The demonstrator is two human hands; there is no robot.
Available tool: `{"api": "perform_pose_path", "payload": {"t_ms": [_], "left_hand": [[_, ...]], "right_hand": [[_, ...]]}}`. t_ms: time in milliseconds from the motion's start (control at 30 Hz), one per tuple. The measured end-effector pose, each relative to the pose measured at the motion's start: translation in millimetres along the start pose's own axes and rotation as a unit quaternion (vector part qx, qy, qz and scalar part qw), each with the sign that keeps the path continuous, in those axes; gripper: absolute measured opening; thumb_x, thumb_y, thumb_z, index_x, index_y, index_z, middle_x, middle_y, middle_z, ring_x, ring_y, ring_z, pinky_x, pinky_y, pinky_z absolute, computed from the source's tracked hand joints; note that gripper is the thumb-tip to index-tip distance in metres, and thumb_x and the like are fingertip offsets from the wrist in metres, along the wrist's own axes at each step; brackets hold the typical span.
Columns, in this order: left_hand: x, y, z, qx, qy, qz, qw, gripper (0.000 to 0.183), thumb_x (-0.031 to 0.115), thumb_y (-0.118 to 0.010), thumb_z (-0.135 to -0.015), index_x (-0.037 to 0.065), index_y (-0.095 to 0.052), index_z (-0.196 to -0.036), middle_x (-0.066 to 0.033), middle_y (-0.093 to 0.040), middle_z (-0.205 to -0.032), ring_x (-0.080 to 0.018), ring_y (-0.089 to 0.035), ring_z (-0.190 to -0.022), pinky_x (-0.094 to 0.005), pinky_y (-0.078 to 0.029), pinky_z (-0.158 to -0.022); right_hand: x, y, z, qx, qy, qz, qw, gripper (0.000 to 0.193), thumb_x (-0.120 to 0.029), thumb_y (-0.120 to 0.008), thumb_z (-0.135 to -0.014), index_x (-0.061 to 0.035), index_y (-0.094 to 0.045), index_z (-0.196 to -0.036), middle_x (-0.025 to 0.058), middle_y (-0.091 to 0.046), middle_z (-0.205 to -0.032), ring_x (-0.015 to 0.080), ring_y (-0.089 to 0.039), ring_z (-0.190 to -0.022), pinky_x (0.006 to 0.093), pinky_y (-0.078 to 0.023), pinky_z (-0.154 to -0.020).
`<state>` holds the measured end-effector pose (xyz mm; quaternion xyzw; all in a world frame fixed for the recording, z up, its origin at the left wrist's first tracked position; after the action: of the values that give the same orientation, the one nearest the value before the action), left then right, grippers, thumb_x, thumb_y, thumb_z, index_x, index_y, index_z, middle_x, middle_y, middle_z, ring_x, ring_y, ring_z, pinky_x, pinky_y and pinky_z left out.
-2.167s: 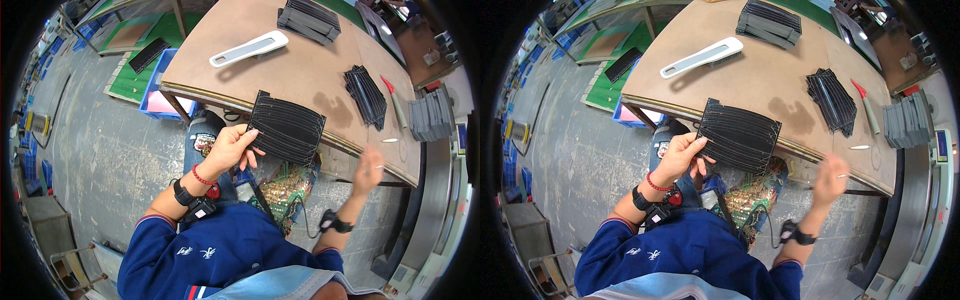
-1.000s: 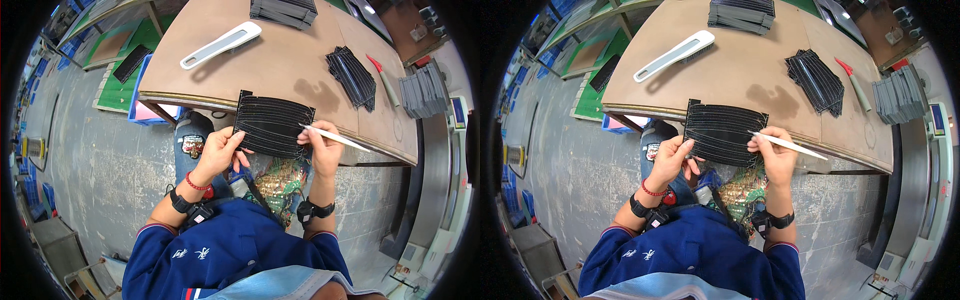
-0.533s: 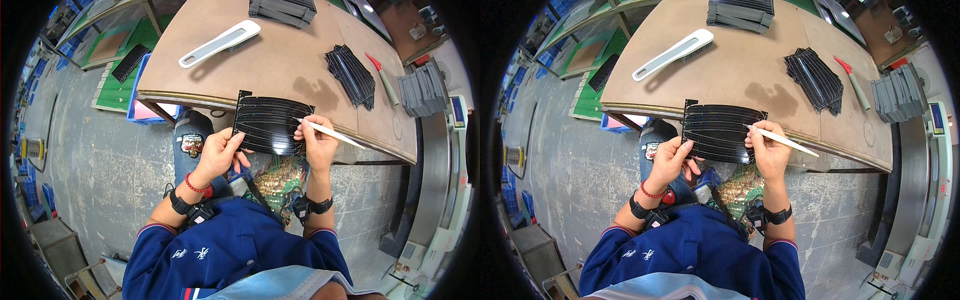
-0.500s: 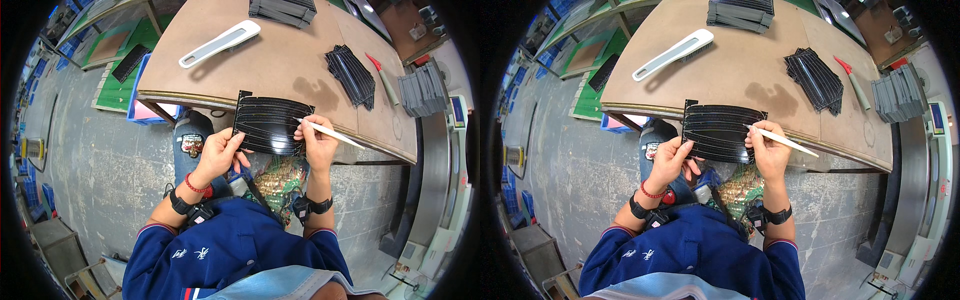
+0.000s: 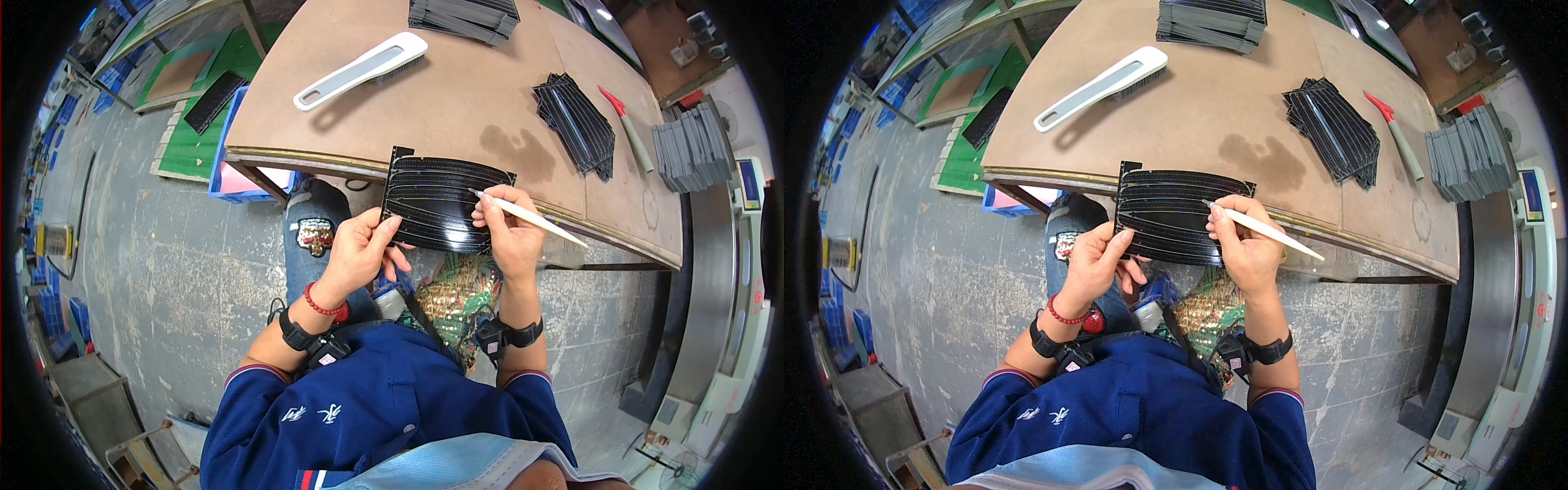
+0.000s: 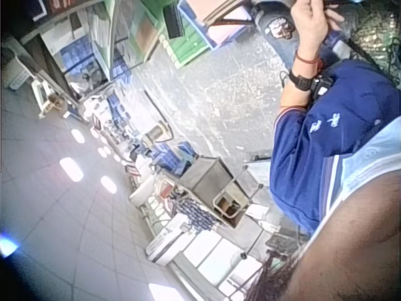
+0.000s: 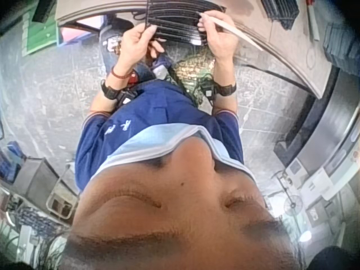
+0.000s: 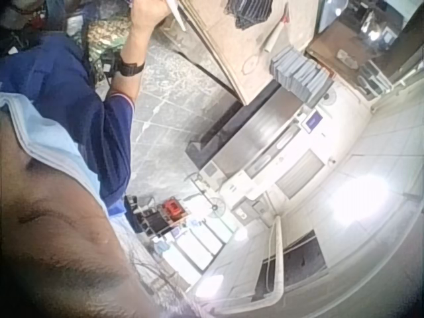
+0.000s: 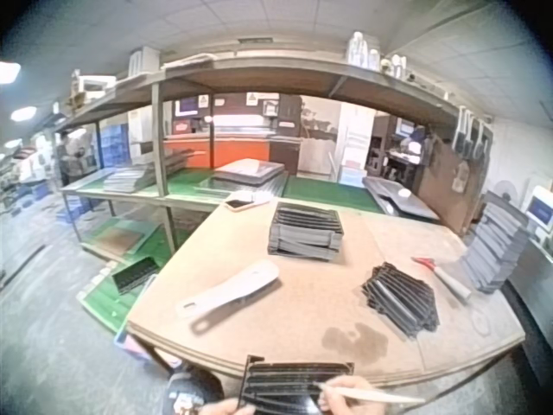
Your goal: The person brushes off debris from black metal plates and marks them with a white pen.
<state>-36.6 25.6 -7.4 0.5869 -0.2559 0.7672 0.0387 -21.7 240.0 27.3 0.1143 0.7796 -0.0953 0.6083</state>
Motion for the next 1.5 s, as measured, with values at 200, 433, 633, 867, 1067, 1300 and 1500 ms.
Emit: {"api": "perform_pose_path", "payload": {"t_ms": [200,433,633,867,1067,1300,1500], "left_hand": [[2,-1,1,0.003,0.001,-0.006,1.0,0.029,0.022,-0.049,-0.102,-0.005,-0.058,-0.104,-0.0131,-0.068,-0.088,-0.0167,-0.067,-0.056,-0.0226,-0.05,-0.039],[5,-2,3,0.008,0.013,-0.023,1.0,0.028,0.021,-0.048,-0.102,-0.005,-0.058,-0.104,-0.0118,-0.068,-0.088,-0.0157,-0.067,-0.056,-0.0224,-0.049,-0.039],[5,-3,2,0.01,0.0,-0.03,0.999,0.028,0.021,-0.047,-0.102,-0.005,-0.059,-0.102,-0.0104,-0.068,-0.086,-0.0147,-0.066,-0.054,-0.0224,-0.048,-0.039],[4,-3,3,0.008,-0.013,-0.036,0.999,0.027,0.02,-0.047,-0.102,-0.004,-0.058,-0.1,-0.0106,-0.068,-0.08,-0.0164,-0.067,-0.054,-0.0223,-0.049,-0.039],[3,-2,4,0.005,-0.012,-0.054,0.998,0.027,0.021,-0.047,-0.102,-0.004,-0.057,-0.096,-0.0109,-0.068,-0.079,-0.0147,-0.066,-0.053,-0.0224,-0.049,-0.039],[6,-3,5,0.011,-0.004,-0.075,0.997,0.026,0.017,-0.049,-0.101,-0.004,-0.059,-0.089,-0.0084,-0.068,-0.074,-0.0128,-0.065,-0.051,-0.0235,-0.047,-0.038],[7,-5,4,0.022,-0.024,-0.082,0.996,0.026,0.017,-0.049,-0.101,-0.003,-0.06,-0.089,-0.0086,-0.068,-0.076,-0.013,-0.065,-0.052,-0.0237,-0.048,-0.039]], "right_hand": [[-4,-8,-1,-0.015,0.013,0.018,1.0,0.011,-0.002,-0.065,-0.089,0.0041,-0.064,-0.098,0.0058,-0.067,-0.078,0.0075,-0.064,-0.068,0.0202,-0.054,-0.061],[-8,-19,-2,-0.034,0.038,0.043,0.998,0.009,-0.001,-0.065,-0.088,0.0041,-0.065,-0.096,0.0061,-0.068,-0.078,0.0082,-0.065,-0.068,0.0205,-0.054,-0.06],[-12,-30,-3,-0.067,0.048,0.083,0.993,0.01,0.0,-0.064,-0.089,0.0042,-0.063,-0.098,0.0071,-0.067,-0.081,0.0092,-0.064,-0.07,0.0213,-0.055,-0.063],[-13,-46,-4,-0.101,0.081,0.113,0.985,0.009,0.0,-0.064,-0.089,0.0043,-0.064,-0.097,0.0064,-0.067,-0.081,0.0085,-0.064,-0.069,0.0207,-0.054,-0.062],[-13,-57,-5,-0.118,0.123,0.132,0.976,0.009,0.001,-0.065,-0.087,0.0042,-0.065,-0.095,0.0068,-0.067,-0.08,0.0094,-0.064,-0.068,0.0215,-0.052,-0.061],[-18,-67,-5,-0.14,0.141,0.145,0.969,0.007,0.002,-0.065,-0.086,0.004,-0.066,-0.093,0.007,-0.067,-0.081,0.01,-0.063,-0.067,0.0219,-0.051,-0.06],[-26,-47,-6,-0.096,-0.025,-0.057,0.993,0.008,0.0,-0.065,-0.089,0.0025,-0.064,-0.096,0.0045,-0.065,-0.078,0.0076,-0.061,-0.065,0.0189,-0.05,-0.057]]}}
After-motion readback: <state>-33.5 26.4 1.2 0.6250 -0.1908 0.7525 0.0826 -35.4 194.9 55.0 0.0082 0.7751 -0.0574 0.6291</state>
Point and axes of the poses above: each hand's wrist, its own z-axis away from the middle knuckle, its own y-axis out of the back of the hand, x = y × z, the point moved 3 cm from there along -z, towards the middle knuckle
